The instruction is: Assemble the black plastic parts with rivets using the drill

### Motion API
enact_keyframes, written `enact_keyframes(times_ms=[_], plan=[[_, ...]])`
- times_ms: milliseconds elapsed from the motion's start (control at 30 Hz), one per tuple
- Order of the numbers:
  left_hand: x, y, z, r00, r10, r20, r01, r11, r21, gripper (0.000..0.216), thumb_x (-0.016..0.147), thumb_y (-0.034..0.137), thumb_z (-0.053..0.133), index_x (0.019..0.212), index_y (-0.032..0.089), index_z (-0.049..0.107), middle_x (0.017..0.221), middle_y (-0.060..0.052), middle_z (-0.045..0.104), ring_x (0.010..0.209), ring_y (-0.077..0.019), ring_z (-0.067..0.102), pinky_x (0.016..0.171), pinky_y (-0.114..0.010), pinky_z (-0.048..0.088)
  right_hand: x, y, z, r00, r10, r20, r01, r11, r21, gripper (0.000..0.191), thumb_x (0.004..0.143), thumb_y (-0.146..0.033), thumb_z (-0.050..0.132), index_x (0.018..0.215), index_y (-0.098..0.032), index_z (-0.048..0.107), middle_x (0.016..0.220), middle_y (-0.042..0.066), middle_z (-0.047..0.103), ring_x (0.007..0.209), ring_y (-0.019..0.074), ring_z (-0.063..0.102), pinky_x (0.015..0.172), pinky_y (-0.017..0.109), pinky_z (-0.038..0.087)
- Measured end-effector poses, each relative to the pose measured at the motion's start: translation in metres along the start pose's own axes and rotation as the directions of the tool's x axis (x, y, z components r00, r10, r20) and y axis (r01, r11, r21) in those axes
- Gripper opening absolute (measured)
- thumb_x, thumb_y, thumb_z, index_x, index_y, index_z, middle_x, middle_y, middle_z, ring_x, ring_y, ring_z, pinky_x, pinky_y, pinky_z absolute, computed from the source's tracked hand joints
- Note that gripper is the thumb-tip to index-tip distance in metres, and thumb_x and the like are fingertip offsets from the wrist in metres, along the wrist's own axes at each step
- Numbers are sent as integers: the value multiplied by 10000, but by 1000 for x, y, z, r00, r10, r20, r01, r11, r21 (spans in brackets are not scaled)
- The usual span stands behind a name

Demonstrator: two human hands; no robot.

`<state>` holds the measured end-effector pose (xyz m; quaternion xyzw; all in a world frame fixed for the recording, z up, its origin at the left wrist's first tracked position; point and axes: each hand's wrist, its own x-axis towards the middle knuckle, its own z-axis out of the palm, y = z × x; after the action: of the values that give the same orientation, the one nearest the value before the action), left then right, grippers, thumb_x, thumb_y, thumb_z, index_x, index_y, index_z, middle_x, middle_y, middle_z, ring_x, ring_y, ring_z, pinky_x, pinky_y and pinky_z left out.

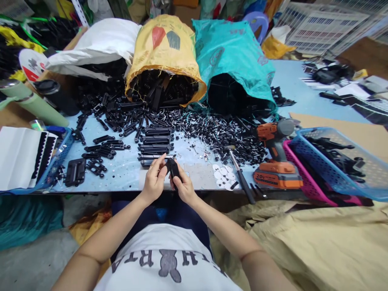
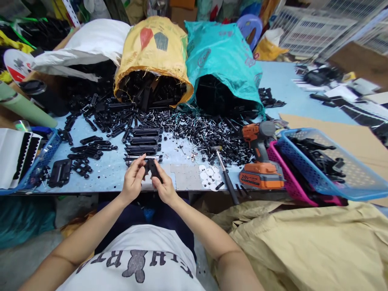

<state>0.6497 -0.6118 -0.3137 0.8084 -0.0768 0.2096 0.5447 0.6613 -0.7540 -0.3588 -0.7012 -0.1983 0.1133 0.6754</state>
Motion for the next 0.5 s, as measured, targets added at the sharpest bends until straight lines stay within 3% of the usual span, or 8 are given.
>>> enact_keyframes(times_ms=[133, 300, 433, 500], plan=[[-5, 4, -1, 982, -153, 111, 156, 988, -20, 371, 920, 315, 397, 1249, 200, 525, 1024, -84, 581, 729, -122, 581, 691, -274, 498, -4, -9, -1, 996, 87, -14, -86, 992, 92, 623, 892, -487, 419, 1437, -239, 246, 748, 2, 527, 516, 86, 465, 497, 240, 462], [2, 10, -5, 984, -162, 72, 157, 985, 71, 365, 910, 288, 400, 1216, 175, 562, 1012, -91, 607, 940, -179, 572, 864, -335, 459, 1, -36, -22, 971, 211, 111, -211, 977, -15, 606, 882, -463, 463, 1423, -249, 293, 642, -33, 507, 481, 74, 472, 469, 212, 455], [9, 10, -13, 960, -222, 168, 230, 973, -34, 332, 868, 299, 463, 1132, 186, 629, 808, -42, 613, 744, -145, 586, 733, -289, 489, 8, -54, -45, 922, 306, 238, -294, 952, -84, 577, 867, -457, 497, 1392, -267, 353, 670, -41, 495, 460, 49, 465, 425, 178, 424], [11, 11, -14, 948, -275, 162, 294, 950, -102, 318, 834, 311, 510, 1094, 198, 654, 714, -21, 596, 650, -131, 566, 637, -262, 486, 10, -59, -50, 904, 335, 265, -323, 942, -88, 584, 868, -460, 493, 1398, -265, 341, 674, -43, 490, 456, 43, 466, 414, 169, 423]])
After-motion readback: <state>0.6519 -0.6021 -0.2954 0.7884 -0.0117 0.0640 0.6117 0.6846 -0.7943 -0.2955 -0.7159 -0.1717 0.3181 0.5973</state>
